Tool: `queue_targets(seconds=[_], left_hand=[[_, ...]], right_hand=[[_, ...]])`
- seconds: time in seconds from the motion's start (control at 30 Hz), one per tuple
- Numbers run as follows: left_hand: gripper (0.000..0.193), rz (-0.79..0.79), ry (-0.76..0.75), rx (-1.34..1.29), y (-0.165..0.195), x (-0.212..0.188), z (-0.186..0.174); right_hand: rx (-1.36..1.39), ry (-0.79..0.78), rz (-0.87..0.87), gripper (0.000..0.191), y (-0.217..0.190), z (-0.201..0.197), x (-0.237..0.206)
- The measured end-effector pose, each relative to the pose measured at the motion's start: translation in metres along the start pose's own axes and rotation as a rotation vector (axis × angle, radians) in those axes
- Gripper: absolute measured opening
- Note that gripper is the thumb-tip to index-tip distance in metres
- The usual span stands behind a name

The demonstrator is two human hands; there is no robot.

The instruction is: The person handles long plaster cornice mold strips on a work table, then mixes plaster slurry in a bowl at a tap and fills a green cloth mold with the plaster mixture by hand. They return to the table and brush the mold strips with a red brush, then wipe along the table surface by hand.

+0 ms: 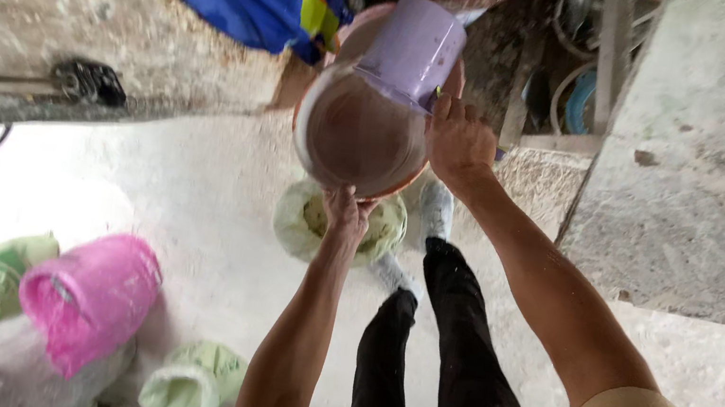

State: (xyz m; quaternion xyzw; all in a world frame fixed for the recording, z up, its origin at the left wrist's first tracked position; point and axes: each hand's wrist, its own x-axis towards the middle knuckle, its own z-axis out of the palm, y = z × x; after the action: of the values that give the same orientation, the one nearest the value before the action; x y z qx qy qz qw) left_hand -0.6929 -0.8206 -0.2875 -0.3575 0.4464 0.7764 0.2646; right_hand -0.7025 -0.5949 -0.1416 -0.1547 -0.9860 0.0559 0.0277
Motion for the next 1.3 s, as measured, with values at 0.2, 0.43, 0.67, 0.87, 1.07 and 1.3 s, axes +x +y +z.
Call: queue_targets(seconds=[0.2, 0.43, 0.67, 0.87, 1.07, 1.3], left_hand=[[0.076, -0.014, 0.073, -0.027, -0.012, 0.001, -0.013], [0.075, -0.023, 0.119, 0.018, -0.008, 0.000, -0.006], [0.072, -0.013, 0.143, -0.030, -0.010, 0.003, -0.006], [0.072, -0.033, 0.161, -0.042, -0.010, 0.004, -0.004], [0.072, -0.033, 0.149, -0.037, -0.009, 0.002, -0.004], [0.072, -0.009, 0.193, 0.006, -0.009, 0.002, 0.003]], right_hand=[[0.215, -0.115, 0.115, 0.041, -0.011, 0.015, -0.014], [0.559, -0.281, 0.293, 0.058, 0.005, -0.004, 0.007], [0.459, -0.358, 0.280, 0.044, 0.018, -0.009, 0.017], [0.856, -0.265, 0.281, 0.031, 0.023, -0.007, 0.019], [1.003, -0.460, 0.505, 0.029, 0.032, -0.019, 0.040], [1.147, -0.323, 0.557, 0.030, 0.067, -0.028, 0.088]])
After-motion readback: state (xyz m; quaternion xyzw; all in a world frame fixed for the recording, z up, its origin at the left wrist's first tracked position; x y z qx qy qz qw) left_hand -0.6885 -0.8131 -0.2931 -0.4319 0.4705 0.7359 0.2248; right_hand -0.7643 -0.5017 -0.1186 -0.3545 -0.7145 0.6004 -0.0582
